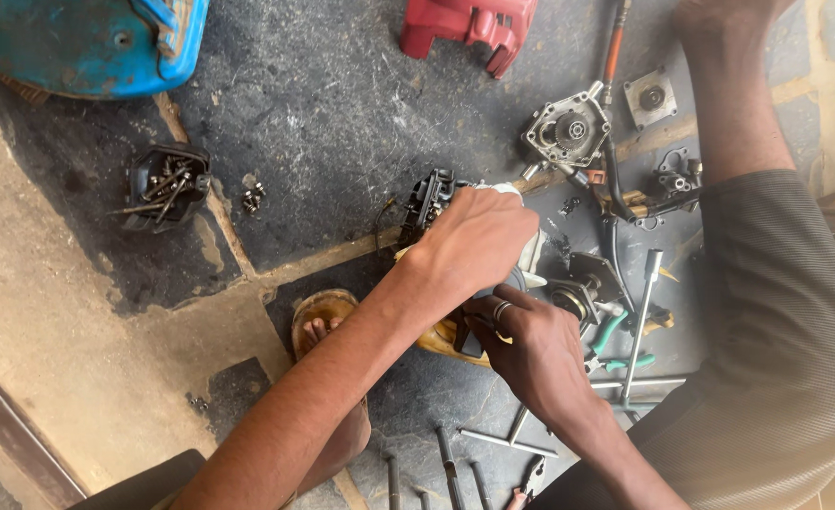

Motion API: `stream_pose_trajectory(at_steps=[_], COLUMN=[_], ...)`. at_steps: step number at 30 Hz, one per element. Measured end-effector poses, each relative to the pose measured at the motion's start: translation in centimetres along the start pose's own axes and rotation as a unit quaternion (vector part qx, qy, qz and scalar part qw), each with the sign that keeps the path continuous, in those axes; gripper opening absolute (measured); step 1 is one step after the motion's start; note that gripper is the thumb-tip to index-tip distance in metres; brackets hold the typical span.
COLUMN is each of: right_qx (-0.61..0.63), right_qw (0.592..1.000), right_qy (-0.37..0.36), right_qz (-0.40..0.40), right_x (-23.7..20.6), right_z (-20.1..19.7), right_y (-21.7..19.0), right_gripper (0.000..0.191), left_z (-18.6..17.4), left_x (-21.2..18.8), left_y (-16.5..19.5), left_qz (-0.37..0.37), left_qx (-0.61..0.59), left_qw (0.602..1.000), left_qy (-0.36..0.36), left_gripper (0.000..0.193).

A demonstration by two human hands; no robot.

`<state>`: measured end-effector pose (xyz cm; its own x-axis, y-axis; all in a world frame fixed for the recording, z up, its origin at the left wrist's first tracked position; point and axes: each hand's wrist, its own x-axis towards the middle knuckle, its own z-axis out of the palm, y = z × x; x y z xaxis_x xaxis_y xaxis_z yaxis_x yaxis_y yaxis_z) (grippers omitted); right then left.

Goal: The person assembles a small engine by hand, using a screwdriver to tighten bolts and a wrench to secure a red cover. The person handles the engine block, a red cover, and various tools while sitting on the floor.

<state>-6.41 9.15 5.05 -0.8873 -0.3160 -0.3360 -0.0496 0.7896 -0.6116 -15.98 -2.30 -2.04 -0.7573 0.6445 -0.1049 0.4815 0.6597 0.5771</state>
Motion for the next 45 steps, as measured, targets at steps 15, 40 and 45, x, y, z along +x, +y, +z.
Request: stream_pose_trajectory(at_steps=[15, 40, 45], right_qx=[-0.061, -0.114, -0.012], right_qw=[0.995, 0.969, 0.944], right_qy=[0.073, -0.100, -0.152], right_qz=[0.028, 0.192, 0.293], right_x=[-3.8, -5.1, -7.5], right_z=[-1.7, 4.8, -0.2], right_y=[-1.3, 11.6, 12.0], right_gripper=[0.019, 0.050, 0.054], left_z=[-0.2, 2.5, 3.2], left_x=[-1.9, -7.6, -8.0], left_y=[1.1, 6.4, 6.9], left_qz=[-0.018, -0.112, -0.132], left_qx=[0.034, 0.094, 0.085], left_qw=[0.999, 0.989, 0.987], left_qy=[-0.012, 0.018, 0.031], left_gripper=[0.013, 0.026, 0.026])
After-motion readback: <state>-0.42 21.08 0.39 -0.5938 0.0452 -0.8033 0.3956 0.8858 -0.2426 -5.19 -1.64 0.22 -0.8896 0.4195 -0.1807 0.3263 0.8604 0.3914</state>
